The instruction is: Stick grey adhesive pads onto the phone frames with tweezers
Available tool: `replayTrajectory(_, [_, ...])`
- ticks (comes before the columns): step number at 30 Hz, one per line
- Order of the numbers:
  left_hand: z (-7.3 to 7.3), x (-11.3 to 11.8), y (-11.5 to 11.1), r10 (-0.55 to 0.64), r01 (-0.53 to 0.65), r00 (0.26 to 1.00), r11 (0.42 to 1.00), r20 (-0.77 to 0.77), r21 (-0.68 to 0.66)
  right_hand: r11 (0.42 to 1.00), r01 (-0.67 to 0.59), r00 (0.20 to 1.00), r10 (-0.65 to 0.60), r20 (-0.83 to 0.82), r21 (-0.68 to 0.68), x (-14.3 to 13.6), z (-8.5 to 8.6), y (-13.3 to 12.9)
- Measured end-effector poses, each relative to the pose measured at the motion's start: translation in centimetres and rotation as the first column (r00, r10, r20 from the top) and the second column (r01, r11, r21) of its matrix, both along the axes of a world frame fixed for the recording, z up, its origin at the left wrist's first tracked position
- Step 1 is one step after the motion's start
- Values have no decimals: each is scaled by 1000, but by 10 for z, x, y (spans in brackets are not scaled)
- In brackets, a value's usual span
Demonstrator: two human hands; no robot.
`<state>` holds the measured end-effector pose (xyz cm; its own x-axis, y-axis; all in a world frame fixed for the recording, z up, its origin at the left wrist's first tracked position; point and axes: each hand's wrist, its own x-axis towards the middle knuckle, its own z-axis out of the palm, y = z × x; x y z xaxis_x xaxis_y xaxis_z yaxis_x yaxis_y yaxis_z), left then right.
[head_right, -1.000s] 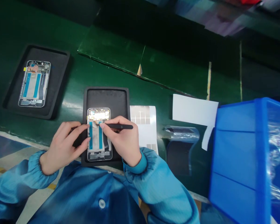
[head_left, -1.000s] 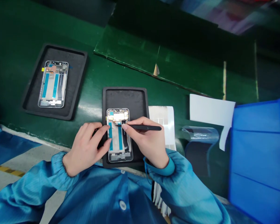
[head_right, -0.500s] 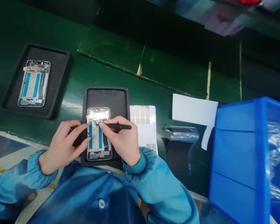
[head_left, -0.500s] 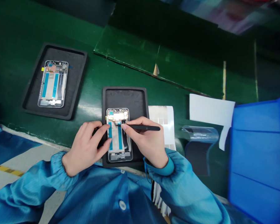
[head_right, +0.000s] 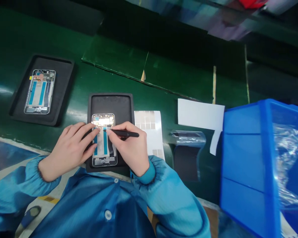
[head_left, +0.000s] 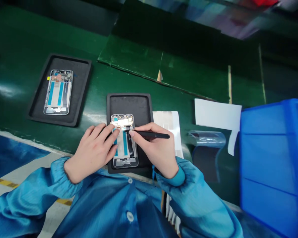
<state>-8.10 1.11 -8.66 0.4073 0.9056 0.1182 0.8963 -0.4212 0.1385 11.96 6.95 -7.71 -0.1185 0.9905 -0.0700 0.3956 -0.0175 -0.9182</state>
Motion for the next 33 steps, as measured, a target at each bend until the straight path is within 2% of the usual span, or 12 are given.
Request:
replayTrajectory(6, [4, 0, 6, -25, 23, 999, 999, -38, -47, 998, 33, 999, -35, 24, 56, 21, 14, -17])
replayTrajectory(12, [7, -17, 6, -105, 112, 992, 988, 75, -102, 996, 78, 997, -79, 10, 31, 51, 19, -42])
replayTrajectory(15, [7, -20, 2, -92, 101, 992, 990, 85, -102, 993, 114, 993, -114, -9, 28, 66, 20, -53])
replayTrajectory(20, [10, -17, -2, -58, 59, 998, 994, 12, -94, 978, 205, 979, -205, -2, 33, 96, 14, -71])
replayTrajectory(26, [21, -19, 5, -66, 60, 997, 989, -43, -136, 928, 373, 926, -372, -68, -3, 144, -7, -88])
replayTrajectory(28, [28, -14, 8, -75, 70, 996, 991, -47, -112, 902, 431, 896, -426, -121, 10, 160, -15, -90])
replayTrajectory(30, [35, 0, 14, -90, 89, 996, 994, -25, -57, 879, 475, 869, -464, -173, 31, 175, -21, -90])
replayTrajectory(33, [43, 43, 30, -170, 170, 984, 985, 54, -9, 849, 523, 842, -502, -198, 69, 194, -25, -84])
